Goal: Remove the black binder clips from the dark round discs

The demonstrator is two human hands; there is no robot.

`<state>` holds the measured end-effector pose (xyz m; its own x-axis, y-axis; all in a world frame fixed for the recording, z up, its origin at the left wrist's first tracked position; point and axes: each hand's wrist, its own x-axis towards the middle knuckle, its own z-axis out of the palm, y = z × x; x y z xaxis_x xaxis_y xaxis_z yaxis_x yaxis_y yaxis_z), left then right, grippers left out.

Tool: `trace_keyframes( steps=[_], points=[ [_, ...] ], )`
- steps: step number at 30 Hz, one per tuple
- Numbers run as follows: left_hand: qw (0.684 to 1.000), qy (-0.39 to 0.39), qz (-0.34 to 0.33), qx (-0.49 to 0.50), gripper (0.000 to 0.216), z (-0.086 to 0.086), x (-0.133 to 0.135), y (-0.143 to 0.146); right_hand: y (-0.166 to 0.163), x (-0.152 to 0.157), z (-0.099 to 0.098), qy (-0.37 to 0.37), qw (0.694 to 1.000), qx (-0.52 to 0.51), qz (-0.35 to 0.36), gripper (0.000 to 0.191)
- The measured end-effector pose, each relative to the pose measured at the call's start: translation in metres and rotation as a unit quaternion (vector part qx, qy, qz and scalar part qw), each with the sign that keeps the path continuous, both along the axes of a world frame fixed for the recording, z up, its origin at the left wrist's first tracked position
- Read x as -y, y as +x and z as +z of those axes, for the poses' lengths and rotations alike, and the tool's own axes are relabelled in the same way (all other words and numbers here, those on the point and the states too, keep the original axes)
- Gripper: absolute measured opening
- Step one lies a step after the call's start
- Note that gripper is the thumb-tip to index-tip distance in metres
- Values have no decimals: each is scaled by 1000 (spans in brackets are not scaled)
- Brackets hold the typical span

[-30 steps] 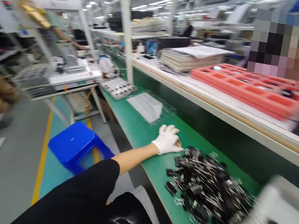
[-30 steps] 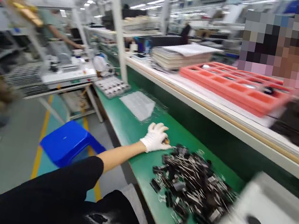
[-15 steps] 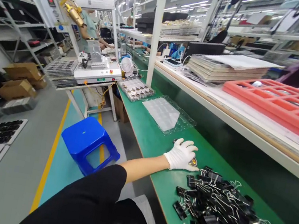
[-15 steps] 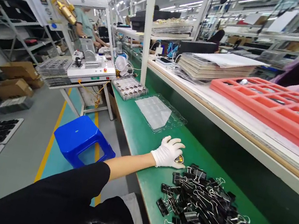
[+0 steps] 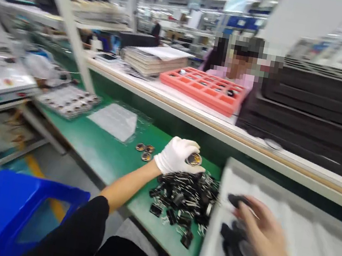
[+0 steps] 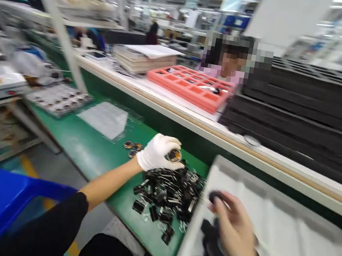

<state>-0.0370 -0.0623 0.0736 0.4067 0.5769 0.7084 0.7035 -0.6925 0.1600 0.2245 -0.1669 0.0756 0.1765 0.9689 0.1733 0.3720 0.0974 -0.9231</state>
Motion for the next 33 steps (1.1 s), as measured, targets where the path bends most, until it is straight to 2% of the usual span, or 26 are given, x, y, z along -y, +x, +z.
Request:
trace_keyframes(
  steps=[1, 2, 5, 7, 10, 12, 14, 16, 18, 21, 23, 25, 27, 29, 31, 33],
  points=[
    [999, -13, -33, 1, 62, 4, 0, 10, 2, 5, 0, -7, 999, -49, -4, 54],
    [998, -19, -57, 0, 64, 6, 0, 20, 1, 6, 0, -24, 994, -106, 23, 53],
    [996, -34, -81, -3, 64, -3, 9, 37, -6, -5, -4, -39, 970, -232, 62, 48],
    [997, -25, -77, -11, 63, -13, 17, 40, -10, -12, -10, -45, 957, -276, 79, 42],
    [993, 28, -97, -52, 58, -25, 27, 40, -16, -9, -23, -13, 956, -275, 102, 30],
    [988, 50, -121, -79, 49, -28, 31, 40, -20, -3, -32, 59, 965, -233, 108, 19],
    [986, 48, -135, -86, 45, -27, 35, 40, -22, 2, -38, 168, 969, -154, 98, 9],
    [986, 34, -145, -74, 45, -24, 39, 42, -20, 5, -43, 282, 955, -33, 89, 20],
    [985, 26, -159, -56, 42, -21, 43, 44, -15, 6, -47, 367, 920, 85, 105, 36],
    [983, 28, -173, -50, 32, -19, 45, 45, -8, 7, -51, 414, 877, 188, 153, 54],
    [982, 35, -174, -57, 27, -20, 44, 47, -8, 8, -51, 398, 875, 215, 171, 58],
    [982, 33, -173, -62, 26, -22, 42, 48, -11, 11, -48, 356, 900, 191, 164, 56],
    [982, 22, -175, -72, 29, -24, 41, 50, -16, 14, -45, 273, 947, 93, 140, 47],
    [979, 20, -179, -94, 32, -24, 44, 52, -20, 16, -42, 145, 981, -42, 122, 40],
    [977, 25, -178, -113, 35, -22, 48, 52, -21, 15, -42, 32, 980, -158, 117, 41],
    [977, 0, -178, -117, 51, -16, 51, 51, -19, 12, -42, -26, 966, -231, 110, 42]
  ],
)
